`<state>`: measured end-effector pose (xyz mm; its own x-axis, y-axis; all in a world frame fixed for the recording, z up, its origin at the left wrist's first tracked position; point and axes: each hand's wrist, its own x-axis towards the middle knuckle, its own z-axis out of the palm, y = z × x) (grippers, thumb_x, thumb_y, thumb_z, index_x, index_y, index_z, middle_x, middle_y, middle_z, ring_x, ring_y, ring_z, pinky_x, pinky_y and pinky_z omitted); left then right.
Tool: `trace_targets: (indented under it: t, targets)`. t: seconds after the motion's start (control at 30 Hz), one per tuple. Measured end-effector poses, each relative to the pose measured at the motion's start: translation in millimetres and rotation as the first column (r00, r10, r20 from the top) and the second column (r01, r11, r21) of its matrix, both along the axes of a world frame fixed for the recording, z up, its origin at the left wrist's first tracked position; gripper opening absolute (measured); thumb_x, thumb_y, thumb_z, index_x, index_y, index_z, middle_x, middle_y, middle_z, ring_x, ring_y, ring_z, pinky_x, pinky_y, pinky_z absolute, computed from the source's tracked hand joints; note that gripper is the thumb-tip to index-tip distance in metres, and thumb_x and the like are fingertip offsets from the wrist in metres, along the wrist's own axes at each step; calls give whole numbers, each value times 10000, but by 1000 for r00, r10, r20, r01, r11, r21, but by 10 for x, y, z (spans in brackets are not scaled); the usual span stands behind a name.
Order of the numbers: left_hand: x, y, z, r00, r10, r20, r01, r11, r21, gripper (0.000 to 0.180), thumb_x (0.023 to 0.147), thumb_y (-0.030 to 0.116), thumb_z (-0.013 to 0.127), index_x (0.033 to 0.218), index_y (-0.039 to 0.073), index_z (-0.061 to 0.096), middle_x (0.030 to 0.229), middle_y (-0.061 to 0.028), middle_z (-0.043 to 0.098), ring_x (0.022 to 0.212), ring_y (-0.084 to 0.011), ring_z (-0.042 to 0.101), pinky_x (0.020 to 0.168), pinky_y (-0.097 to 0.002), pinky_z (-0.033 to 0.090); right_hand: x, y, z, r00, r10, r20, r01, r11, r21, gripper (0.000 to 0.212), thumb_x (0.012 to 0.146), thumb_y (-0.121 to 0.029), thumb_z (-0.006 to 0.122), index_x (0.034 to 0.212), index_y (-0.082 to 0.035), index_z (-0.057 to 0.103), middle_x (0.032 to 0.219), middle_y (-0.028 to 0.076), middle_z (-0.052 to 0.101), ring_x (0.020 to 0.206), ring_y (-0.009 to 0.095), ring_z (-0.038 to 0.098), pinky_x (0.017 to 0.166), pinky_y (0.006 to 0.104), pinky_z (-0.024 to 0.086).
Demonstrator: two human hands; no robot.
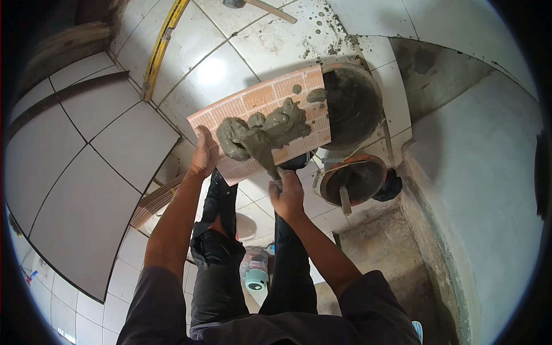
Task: The person applies mortar to the back of a tile using a trowel, presses the tile onto the wall structure, checks its alignment with a spirit level, and finishes the edges with more mortar using the trowel.
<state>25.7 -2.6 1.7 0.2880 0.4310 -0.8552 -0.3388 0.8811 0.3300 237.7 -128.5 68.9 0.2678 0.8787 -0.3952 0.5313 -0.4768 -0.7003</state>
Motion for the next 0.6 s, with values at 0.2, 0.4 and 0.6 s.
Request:
trace_targets:
  t: [0.2,0.4,0.6]
  targets:
    - [45,-1,23,999,-3,-45,1,1000,-26,860,817,715,317,1411,102,216,1408,-88,326,1266,-266,346,1026,-439,312,-202,-135,113,967,254,10,-252,965,-69,329,710,-39,621,1037,-76,603,888,129,519,800,298,567,639,372,491]
    - [-51,-30,-30,1000,-10,-5,10,999,-43,806,858,681,253,1421,107,195,1416,-92,304,1274,-264,322,1047,-431,276,142,-371,191,933,342,107,-336,939,-73,339,687,-58,638,1023,-98,625,840,105,504,743,267,560,593,362,494]
    - [54,27,116,1000,-2,-20,1,999,-41,815,860,677,253,1413,81,203,1410,-98,314,1268,-266,338,1044,-430,287,442,42,183,906,417,73,-419,907,28,388,676,-59,654,1059,-95,612,892,100,529,802,280,558,642,369,486]
